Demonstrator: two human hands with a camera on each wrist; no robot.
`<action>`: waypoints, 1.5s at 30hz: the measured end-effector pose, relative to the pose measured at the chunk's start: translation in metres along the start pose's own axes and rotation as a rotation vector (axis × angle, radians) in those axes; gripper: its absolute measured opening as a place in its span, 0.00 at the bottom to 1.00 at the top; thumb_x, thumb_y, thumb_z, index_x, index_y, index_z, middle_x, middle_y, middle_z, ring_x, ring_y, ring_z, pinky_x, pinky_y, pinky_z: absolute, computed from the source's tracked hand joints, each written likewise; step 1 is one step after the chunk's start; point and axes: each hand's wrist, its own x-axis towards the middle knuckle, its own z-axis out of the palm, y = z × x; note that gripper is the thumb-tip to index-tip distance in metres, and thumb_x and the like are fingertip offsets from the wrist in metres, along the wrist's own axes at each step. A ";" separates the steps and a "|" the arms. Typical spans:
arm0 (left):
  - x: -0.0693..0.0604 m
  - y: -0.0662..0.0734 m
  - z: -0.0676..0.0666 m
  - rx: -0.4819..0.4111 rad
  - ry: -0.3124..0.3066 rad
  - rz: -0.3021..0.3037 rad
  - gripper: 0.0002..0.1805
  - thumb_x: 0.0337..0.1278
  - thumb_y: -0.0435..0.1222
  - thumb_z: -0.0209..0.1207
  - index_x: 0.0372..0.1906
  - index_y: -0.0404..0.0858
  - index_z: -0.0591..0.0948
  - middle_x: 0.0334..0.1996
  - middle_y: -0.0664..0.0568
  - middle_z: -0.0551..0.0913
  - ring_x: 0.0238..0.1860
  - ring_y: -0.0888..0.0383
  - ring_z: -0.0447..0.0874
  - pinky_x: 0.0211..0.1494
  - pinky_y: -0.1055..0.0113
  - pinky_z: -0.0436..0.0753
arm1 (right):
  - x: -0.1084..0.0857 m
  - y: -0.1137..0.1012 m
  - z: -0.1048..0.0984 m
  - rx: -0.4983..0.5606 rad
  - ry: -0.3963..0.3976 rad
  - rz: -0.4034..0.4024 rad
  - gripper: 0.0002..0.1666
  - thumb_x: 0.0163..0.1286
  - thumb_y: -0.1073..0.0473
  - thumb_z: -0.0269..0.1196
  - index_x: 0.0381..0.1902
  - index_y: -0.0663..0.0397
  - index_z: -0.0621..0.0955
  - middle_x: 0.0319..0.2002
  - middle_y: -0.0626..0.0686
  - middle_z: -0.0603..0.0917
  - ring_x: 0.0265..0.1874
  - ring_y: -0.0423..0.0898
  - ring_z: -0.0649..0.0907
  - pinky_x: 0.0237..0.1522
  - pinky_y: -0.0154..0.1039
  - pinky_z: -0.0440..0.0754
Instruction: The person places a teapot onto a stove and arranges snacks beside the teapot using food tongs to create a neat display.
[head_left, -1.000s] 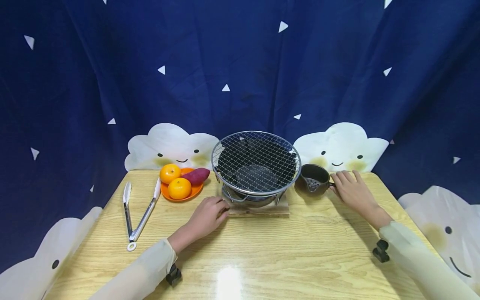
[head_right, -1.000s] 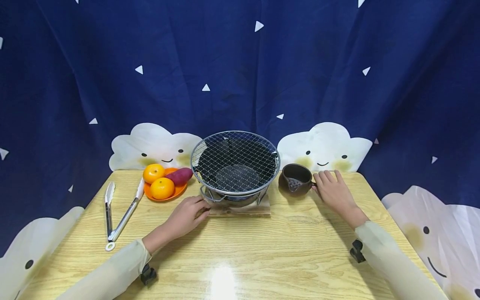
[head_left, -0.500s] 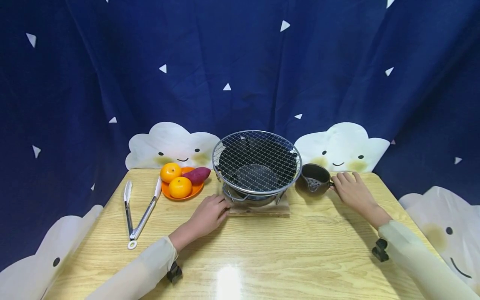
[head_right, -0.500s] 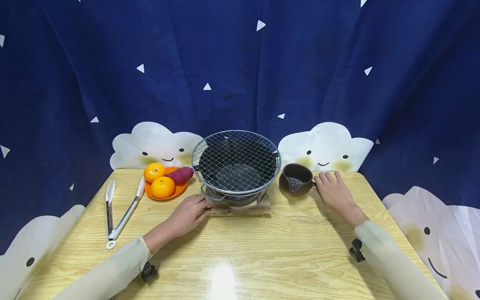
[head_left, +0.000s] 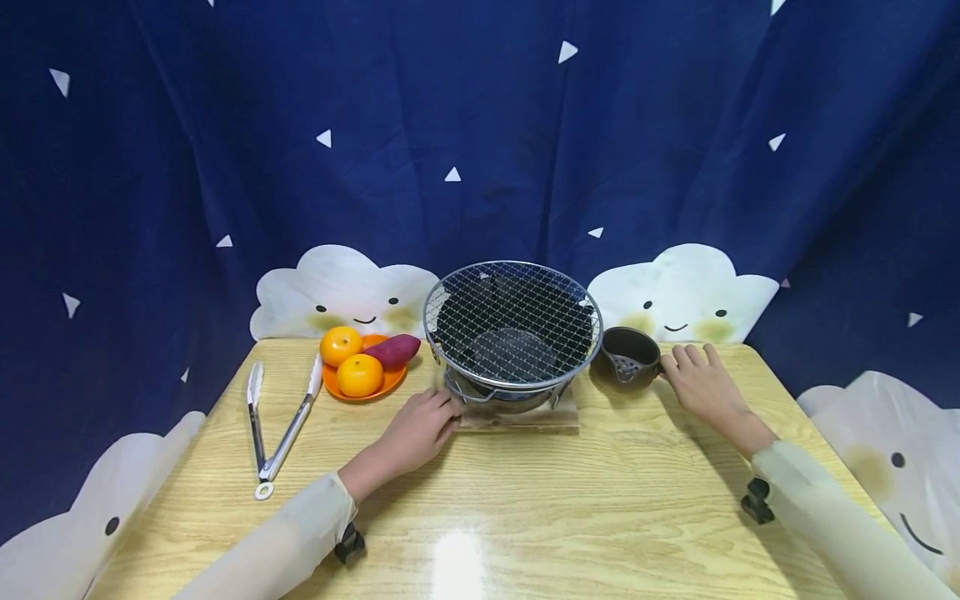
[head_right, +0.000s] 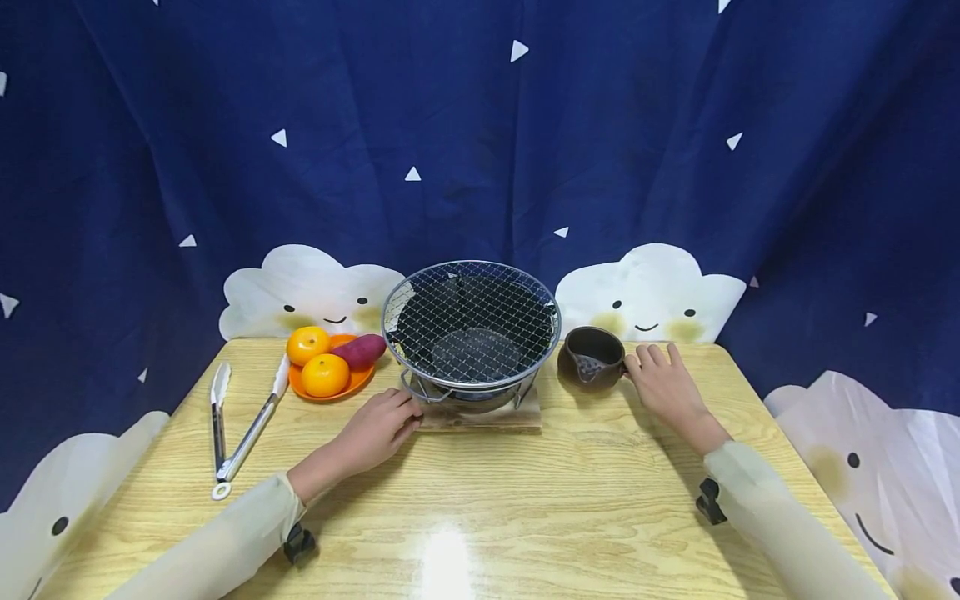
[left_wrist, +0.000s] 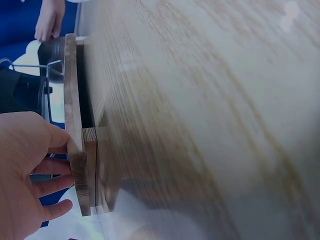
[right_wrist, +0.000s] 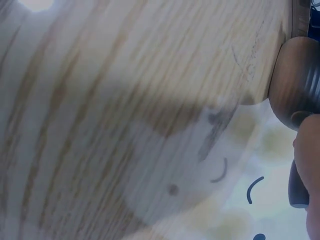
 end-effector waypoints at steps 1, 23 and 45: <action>0.000 0.000 0.000 0.001 0.002 0.002 0.04 0.62 0.35 0.66 0.40 0.41 0.82 0.36 0.51 0.81 0.38 0.50 0.77 0.40 0.56 0.79 | 0.000 0.000 0.000 -0.005 0.001 0.003 0.15 0.61 0.57 0.59 0.34 0.65 0.70 0.30 0.60 0.68 0.29 0.58 0.69 0.37 0.55 0.69; 0.003 0.001 -0.005 0.099 -0.148 -0.017 0.09 0.71 0.39 0.58 0.51 0.43 0.80 0.49 0.49 0.82 0.49 0.50 0.78 0.50 0.54 0.79 | 0.002 -0.013 -0.005 0.005 -0.109 0.191 0.13 0.68 0.59 0.60 0.36 0.64 0.69 0.30 0.58 0.66 0.28 0.56 0.69 0.24 0.46 0.64; 0.004 0.002 -0.005 0.115 -0.200 -0.010 0.12 0.72 0.39 0.57 0.55 0.42 0.79 0.54 0.49 0.82 0.53 0.49 0.78 0.54 0.52 0.80 | -0.002 -0.008 0.006 0.090 -0.100 0.304 0.11 0.72 0.61 0.54 0.33 0.65 0.69 0.31 0.60 0.68 0.32 0.59 0.70 0.28 0.52 0.65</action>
